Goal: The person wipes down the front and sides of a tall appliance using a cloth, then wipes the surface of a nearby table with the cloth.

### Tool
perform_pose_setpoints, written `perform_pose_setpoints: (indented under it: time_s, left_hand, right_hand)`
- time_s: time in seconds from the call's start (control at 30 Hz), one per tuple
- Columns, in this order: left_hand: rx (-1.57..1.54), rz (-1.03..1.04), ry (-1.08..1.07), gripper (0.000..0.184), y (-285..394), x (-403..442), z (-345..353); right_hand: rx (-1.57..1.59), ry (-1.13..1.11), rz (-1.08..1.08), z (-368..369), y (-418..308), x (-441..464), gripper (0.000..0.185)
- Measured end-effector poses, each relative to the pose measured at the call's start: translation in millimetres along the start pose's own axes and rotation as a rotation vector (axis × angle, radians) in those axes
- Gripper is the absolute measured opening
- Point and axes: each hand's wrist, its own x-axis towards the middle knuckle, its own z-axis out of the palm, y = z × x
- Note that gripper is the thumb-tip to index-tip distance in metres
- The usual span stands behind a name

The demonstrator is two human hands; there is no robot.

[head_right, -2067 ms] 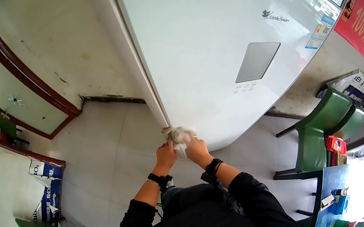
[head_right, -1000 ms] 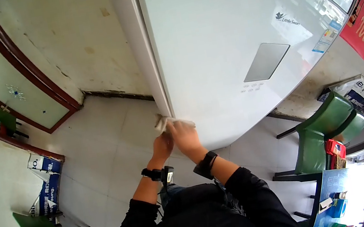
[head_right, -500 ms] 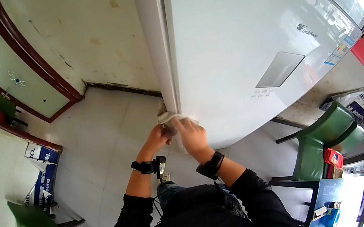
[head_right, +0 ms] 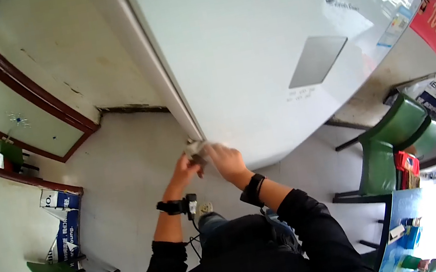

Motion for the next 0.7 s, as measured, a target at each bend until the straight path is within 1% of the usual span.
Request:
perform_pose_setpoints:
  time_s: [0.03, 0.07, 0.1, 0.13, 0.17, 0.2, 0.27, 0.33, 0.37, 0.4, 0.47, 0.5, 0.53, 0.57, 0.6, 0.63, 0.67, 0.7]
  left_hand:
    - [0.008, 0.081, -0.004, 0.040, 19.8, -1.8, 3.1]
    - [-0.001, 0.060, -0.007, 0.040, 37.2, -3.6, 7.9]
    - [-0.015, 0.100, -0.002, 0.040, 53.9, -4.4, 12.5]
    - [-0.028, 0.141, 0.005, 0.040, 61.1, -2.2, 14.6]
    - [-0.033, 0.126, 0.006, 0.040, 60.9, 0.6, 13.5]
    - [-0.018, 0.130, -0.008, 0.040, 60.1, 2.7, 11.6]
    - [-0.002, 0.117, -0.013, 0.039, 54.2, 3.8, 6.8]
    - [-0.027, 0.051, 0.008, 0.036, 44.4, 4.3, 7.0]
    - [-0.024, 0.019, 0.024, 0.032, 40.1, 3.8, 8.3]
    - [-0.027, 0.003, 0.034, 0.032, 35.1, 3.2, 8.4]
    - [0.012, -0.108, 0.026, 0.025, 21.1, 3.4, 4.5]
    - [0.014, -0.147, -0.009, 0.024, 15.4, 4.8, 1.6]
    - [0.008, -0.165, -0.004, 0.024, 10.4, 4.3, -1.0]
    - [-0.018, -0.144, -0.011, 0.025, 6.6, 5.6, -2.9]
    - [-0.042, -0.120, -0.020, 0.026, 10.4, 6.3, -0.4]
    - [-0.098, -0.083, -0.014, 0.042, 23.5, 4.6, 2.6]
    - [-0.102, -0.090, -0.018, 0.042, 38.5, 3.0, 5.9]
    - [-0.088, -0.022, -0.025, 0.051, 56.6, 0.4, 8.1]
  right_hand:
    - [0.035, 0.125, 0.001, -14.7, -4.0, 6.7, 0.034]
    - [0.069, 0.248, 0.003, -25.7, -6.4, 11.6, 0.034]
    - [0.072, 0.231, 0.014, -33.6, -7.3, 16.0, 0.034]
    - [0.053, 0.272, 0.012, -39.4, -7.8, 20.1, 0.035]
    - [0.036, 0.314, 0.008, -40.4, -7.2, 21.9, 0.036]
    - [0.043, 0.302, 0.013, -37.2, -5.3, 21.8, 0.036]
    - [-0.038, 0.349, -0.056, -27.3, -5.5, 20.2, 0.035]
    - [-0.028, 0.322, -0.056, -9.8, -3.4, 13.7, 0.034]
    - [-0.028, 0.292, -0.050, -3.1, -1.7, 9.7, 0.034]
    - [-0.028, 0.261, -0.045, 2.6, -0.6, 6.5, 0.034]
    - [-0.026, 0.229, -0.053, 14.5, 3.8, 0.4, 0.032]
    - [-0.009, 0.162, -0.054, 18.2, 5.1, -2.8, 0.030]
    - [0.007, 0.095, -0.054, 20.9, 5.8, -5.7, 0.029]
    - [0.048, 0.105, -0.053, 22.3, 7.7, -7.1, 0.027]
    - [0.052, 0.099, -0.049, 19.5, 9.0, -5.7, 0.027]
    - [0.096, 0.093, -0.043, 15.9, 9.0, -3.0, 0.026]
    - [0.138, 0.086, -0.038, 10.2, 10.1, -0.5, 0.026]
    - [0.178, 0.123, -0.029, 1.6, 8.2, 4.6, 0.023]
